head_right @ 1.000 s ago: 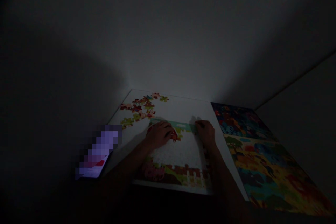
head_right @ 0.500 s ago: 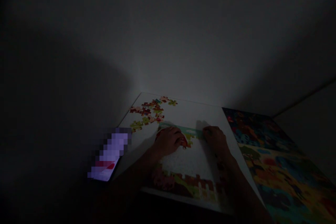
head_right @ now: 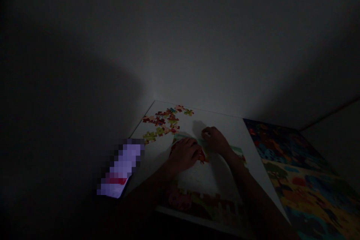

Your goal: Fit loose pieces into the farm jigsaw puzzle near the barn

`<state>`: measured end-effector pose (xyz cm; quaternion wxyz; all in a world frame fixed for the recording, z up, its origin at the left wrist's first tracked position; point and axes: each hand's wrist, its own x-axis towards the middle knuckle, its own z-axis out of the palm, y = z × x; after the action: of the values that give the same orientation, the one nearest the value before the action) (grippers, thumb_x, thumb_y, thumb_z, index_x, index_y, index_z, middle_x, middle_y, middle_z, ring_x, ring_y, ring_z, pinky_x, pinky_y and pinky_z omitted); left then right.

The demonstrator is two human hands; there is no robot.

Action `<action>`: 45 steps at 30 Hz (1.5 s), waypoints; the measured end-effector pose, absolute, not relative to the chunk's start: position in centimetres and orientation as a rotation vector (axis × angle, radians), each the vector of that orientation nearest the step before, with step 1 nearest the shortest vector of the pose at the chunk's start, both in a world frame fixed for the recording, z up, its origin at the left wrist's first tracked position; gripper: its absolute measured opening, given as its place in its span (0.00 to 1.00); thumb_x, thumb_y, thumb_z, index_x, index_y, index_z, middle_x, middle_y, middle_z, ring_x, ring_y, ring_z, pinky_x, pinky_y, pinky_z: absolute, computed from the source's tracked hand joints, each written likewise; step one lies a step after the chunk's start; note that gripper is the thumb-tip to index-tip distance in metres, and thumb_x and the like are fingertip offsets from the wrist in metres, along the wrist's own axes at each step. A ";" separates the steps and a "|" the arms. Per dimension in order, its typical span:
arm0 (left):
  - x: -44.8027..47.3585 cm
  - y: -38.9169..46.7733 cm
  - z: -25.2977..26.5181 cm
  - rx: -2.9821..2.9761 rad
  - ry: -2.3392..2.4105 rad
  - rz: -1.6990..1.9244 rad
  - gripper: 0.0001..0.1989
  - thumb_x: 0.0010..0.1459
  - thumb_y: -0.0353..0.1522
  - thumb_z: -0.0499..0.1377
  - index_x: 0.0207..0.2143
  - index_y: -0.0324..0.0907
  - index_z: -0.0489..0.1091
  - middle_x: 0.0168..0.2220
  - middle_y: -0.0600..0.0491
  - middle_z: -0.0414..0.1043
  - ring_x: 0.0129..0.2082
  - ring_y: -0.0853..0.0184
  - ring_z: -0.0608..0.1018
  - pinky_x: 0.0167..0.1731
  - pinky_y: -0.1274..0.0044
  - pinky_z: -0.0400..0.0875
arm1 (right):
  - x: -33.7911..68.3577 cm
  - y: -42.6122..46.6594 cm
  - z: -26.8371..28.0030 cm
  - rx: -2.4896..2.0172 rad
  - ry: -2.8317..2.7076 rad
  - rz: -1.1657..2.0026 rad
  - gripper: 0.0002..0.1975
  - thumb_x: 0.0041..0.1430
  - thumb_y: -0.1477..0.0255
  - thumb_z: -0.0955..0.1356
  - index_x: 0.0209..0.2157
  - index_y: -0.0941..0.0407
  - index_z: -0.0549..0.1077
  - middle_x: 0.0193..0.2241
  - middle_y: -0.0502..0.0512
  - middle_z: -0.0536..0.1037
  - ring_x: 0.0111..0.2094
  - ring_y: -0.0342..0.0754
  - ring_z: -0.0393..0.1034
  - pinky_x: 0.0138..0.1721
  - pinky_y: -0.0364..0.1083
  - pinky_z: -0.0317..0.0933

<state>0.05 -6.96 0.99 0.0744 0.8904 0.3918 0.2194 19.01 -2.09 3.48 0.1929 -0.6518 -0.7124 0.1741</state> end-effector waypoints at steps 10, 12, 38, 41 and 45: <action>-0.1 -7.0 1.2 2.633 1.261 0.638 0.10 0.62 0.38 0.56 0.40 0.42 0.72 0.43 0.49 0.70 0.46 0.57 0.70 0.48 0.64 0.65 | 14.7 3.2 2.2 -1.755 -2.053 0.441 0.15 0.60 0.71 0.65 0.45 0.59 0.77 0.43 0.63 0.78 0.41 0.49 0.74 0.45 0.44 0.64; 0.0 -7.0 1.2 2.618 1.253 0.650 0.10 0.62 0.37 0.55 0.41 0.42 0.72 0.45 0.49 0.70 0.47 0.58 0.70 0.49 0.64 0.64 | 14.3 4.4 2.0 -1.742 -2.014 0.438 0.15 0.59 0.71 0.65 0.46 0.60 0.77 0.45 0.63 0.77 0.41 0.49 0.74 0.46 0.44 0.64; 0.2 -6.6 1.4 2.597 1.296 0.582 0.12 0.65 0.38 0.52 0.43 0.42 0.70 0.50 0.49 0.70 0.50 0.58 0.70 0.50 0.64 0.64 | 14.0 8.1 0.7 -1.692 -1.728 0.468 0.18 0.57 0.67 0.68 0.47 0.60 0.77 0.50 0.64 0.74 0.43 0.51 0.73 0.48 0.49 0.66; 0.2 -6.7 1.5 2.592 1.285 0.608 0.12 0.65 0.37 0.52 0.44 0.42 0.70 0.49 0.48 0.70 0.50 0.58 0.70 0.52 0.64 0.63 | 13.1 7.4 1.7 -1.603 -1.779 0.499 0.15 0.56 0.69 0.68 0.43 0.58 0.78 0.48 0.61 0.77 0.41 0.50 0.73 0.46 0.48 0.67; 0.2 -6.7 1.7 2.597 1.305 0.564 0.12 0.64 0.36 0.53 0.42 0.41 0.72 0.47 0.46 0.70 0.50 0.56 0.70 0.53 0.63 0.63 | 10.4 5.4 3.6 -1.433 -1.989 0.659 0.10 0.57 0.71 0.68 0.38 0.55 0.80 0.39 0.55 0.81 0.36 0.47 0.74 0.42 0.46 0.67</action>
<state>0.19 -6.71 1.72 0.0905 0.8736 0.4389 0.1896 10.36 5.43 3.59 0.2972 -0.5389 -0.7482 0.2480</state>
